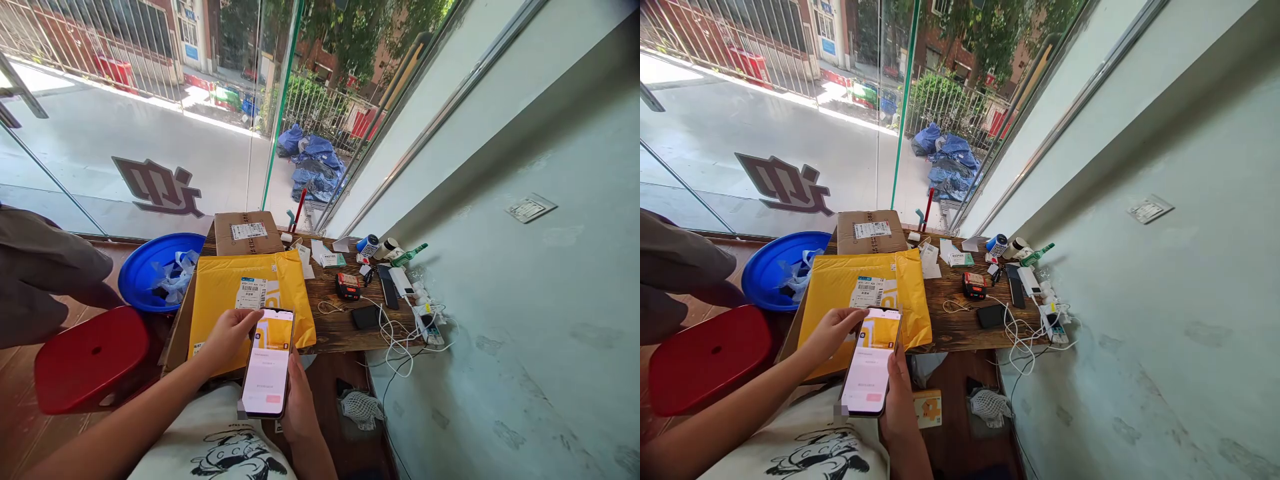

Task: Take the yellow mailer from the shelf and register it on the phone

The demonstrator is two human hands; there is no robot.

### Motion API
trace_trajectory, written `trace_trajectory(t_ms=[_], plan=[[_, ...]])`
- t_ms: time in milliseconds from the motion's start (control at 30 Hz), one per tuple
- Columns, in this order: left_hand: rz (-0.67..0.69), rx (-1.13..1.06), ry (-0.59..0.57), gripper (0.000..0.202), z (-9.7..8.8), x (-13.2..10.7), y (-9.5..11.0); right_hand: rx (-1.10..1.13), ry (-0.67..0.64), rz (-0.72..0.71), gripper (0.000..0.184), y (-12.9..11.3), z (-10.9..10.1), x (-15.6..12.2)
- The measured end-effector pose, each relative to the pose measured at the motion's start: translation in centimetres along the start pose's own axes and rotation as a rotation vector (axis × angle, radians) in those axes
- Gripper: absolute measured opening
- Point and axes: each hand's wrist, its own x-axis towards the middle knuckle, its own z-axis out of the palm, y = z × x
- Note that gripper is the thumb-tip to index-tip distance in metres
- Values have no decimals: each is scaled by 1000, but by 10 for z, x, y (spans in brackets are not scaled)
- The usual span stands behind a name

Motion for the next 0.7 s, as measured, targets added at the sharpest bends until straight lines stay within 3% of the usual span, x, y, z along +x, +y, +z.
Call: trace_trajectory(t_ms=[233,433,533,600,700], plan=[[-3,28,-2,50,2,-2,2,-23,9,18,71,-1,2,-3],[-21,107,34,56,3,0,2,-45,-70,-9,71,-2,3,-5],[-21,-66,-106,54,3,-12,-1,-13,-86,-37,65,0,1,-3],[-148,-258,-264,55,4,-25,-4,34,-100,-30,64,3,-1,0],[-379,-508,-511,82,5,-47,-6,97,-107,-23,65,6,0,3]])
